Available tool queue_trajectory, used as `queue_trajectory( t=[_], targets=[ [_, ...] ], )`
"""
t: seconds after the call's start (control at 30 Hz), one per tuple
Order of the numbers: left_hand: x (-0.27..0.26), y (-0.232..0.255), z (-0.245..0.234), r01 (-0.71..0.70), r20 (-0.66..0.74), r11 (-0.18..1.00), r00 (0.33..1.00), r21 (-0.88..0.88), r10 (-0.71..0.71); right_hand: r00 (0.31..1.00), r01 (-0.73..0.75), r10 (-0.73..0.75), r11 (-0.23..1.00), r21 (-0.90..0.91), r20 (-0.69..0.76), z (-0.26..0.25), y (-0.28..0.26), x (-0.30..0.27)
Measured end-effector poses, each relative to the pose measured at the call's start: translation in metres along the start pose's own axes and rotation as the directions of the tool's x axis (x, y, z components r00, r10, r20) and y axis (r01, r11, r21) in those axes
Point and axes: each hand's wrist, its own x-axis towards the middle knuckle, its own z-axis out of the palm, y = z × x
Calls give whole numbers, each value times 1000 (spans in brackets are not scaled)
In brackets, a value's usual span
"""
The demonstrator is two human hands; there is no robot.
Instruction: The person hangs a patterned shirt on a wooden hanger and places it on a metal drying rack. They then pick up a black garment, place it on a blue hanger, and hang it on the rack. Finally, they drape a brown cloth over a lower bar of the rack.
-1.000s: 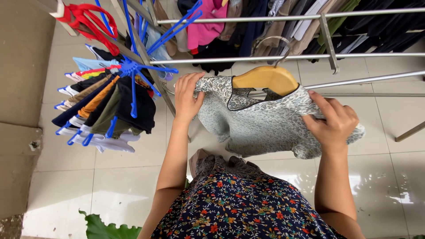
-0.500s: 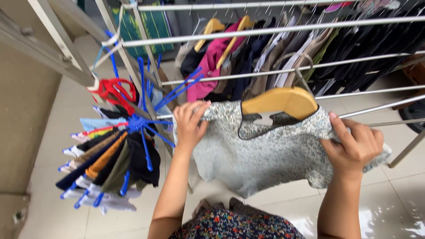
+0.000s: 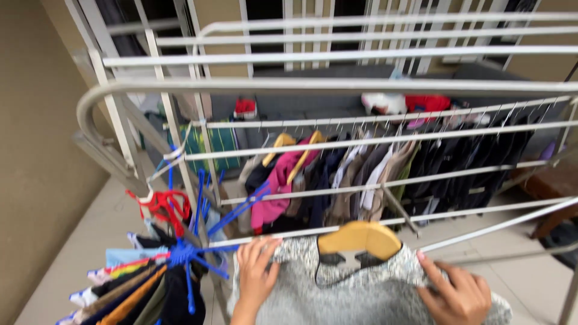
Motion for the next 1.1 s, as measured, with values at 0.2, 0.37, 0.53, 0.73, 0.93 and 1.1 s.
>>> queue_trajectory(
  t=[0.2, 0.37, 0.53, 0.73, 0.93, 1.1],
  targets=[
    [21, 23, 21, 94, -103, 995, 990, -43, -98, 973, -94, 140, 966, -240, 183, 25, 36, -30],
    [75, 28, 25, 46, -121, 995, 991, -90, -57, 989, -117, 130, 979, -167, 70, 5, 24, 45],
    [121, 10, 47, -38, -258, 996, 966, -81, 16, 993, -104, 94, 984, -148, -72, 16, 23, 99],
    [169, -10, 66, -32, -271, 992, 962, -121, -3, 997, -77, 78, 968, -239, -6, 30, 21, 149],
    [210, -27, 81, -29, -234, 980, 972, -195, -17, 992, -82, 110, 941, -328, 69, 41, 13, 185],
    [238, -31, 82, -151, -263, 953, 961, -261, 80, 987, -104, 140, 928, -359, 75, 41, 4, 191]
  ],
)
